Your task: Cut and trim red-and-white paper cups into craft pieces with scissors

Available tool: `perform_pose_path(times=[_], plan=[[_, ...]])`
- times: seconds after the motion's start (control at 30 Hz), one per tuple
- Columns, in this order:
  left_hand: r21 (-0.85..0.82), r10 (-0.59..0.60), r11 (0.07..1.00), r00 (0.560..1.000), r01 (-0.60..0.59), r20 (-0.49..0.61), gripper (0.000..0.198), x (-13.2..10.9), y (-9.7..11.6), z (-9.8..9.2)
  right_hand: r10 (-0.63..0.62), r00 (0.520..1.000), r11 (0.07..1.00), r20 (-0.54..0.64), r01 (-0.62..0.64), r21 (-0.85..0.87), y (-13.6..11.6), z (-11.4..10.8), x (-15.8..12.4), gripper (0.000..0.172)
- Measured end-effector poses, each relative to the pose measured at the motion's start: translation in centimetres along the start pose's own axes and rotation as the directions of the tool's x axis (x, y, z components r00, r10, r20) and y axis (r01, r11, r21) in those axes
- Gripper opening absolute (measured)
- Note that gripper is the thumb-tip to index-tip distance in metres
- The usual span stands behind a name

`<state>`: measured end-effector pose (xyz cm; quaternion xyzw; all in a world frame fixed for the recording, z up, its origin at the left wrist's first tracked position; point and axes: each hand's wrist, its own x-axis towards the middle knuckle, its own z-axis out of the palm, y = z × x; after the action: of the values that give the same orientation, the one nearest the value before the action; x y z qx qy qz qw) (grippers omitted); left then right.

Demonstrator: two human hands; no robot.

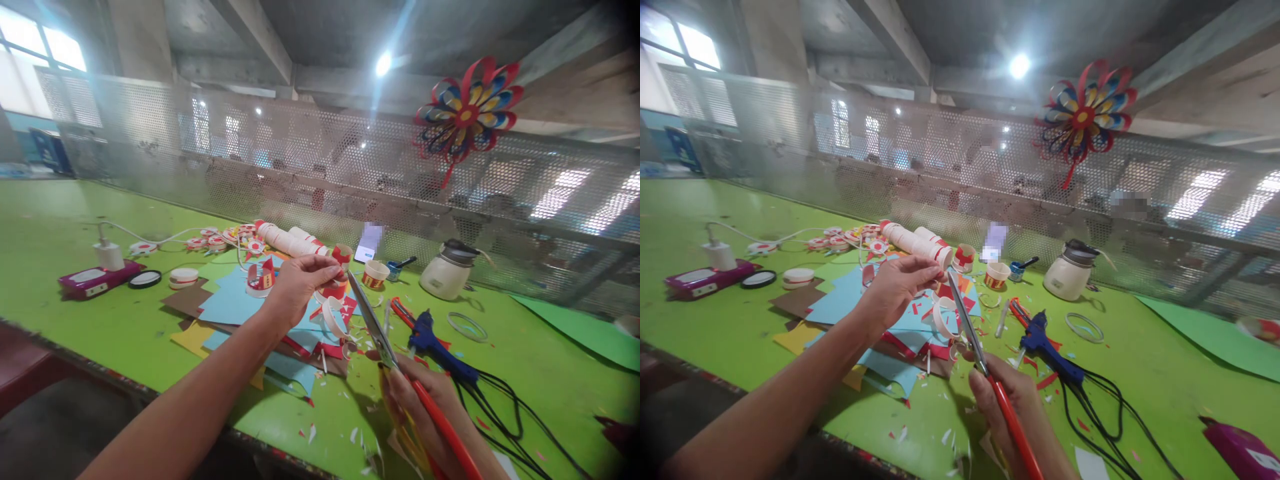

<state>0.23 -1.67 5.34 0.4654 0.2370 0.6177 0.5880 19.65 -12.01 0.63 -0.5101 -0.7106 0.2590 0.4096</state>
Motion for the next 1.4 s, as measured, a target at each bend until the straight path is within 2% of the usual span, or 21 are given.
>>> perform_pose_path(times=[0.2, 0.4, 0.57, 0.77, 0.97, 1.13, 1.4], plan=[[-0.015, 0.053, 0.998, 0.998, -0.054, -0.044, 0.034, -0.12, 0.31, 0.07, 0.036, 0.999, 0.999, 0.018, -0.035, -0.014, -0.15, 0.08, -0.03, 0.053], [-0.049, -0.032, 0.998, 0.998, 0.029, -0.05, 0.017, 0.18, 0.07, -0.15, -0.005, 1.0, 0.999, 0.003, 0.005, -0.038, -0.46, 0.05, 0.03, 0.049], [-0.08, -0.124, 0.99, 0.99, 0.118, -0.073, 0.015, 0.17, 0.24, -0.13, 0.006, 1.0, 0.999, 0.013, -0.005, -0.042, -0.39, 0.05, 0.05, 0.051], [-0.073, -0.144, 0.988, 0.986, 0.138, -0.087, 0.014, -0.07, 0.26, -0.17, 0.043, 0.999, 0.995, -0.016, -0.045, -0.087, -0.32, 0.26, 0.05, 0.052], [-0.06, -0.133, 0.99, 0.987, 0.128, -0.091, 0.015, -0.12, 0.11, 0.03, 0.015, 1.0, 0.998, -0.027, -0.016, -0.069, -0.43, 0.38, 0.11, 0.051], [-0.051, -0.149, 0.988, 0.986, 0.145, -0.08, 0.015, -0.25, 0.0, 0.21, 0.048, 0.999, 0.998, -0.016, -0.049, -0.025, -0.52, 0.49, 0.07, 0.052], [-0.052, -0.19, 0.981, 0.978, 0.187, -0.08, 0.013, -0.42, 0.22, 0.31, 0.025, 1.0, 0.997, -0.008, -0.025, -0.079, -0.51, 0.21, 0.14, 0.053]])
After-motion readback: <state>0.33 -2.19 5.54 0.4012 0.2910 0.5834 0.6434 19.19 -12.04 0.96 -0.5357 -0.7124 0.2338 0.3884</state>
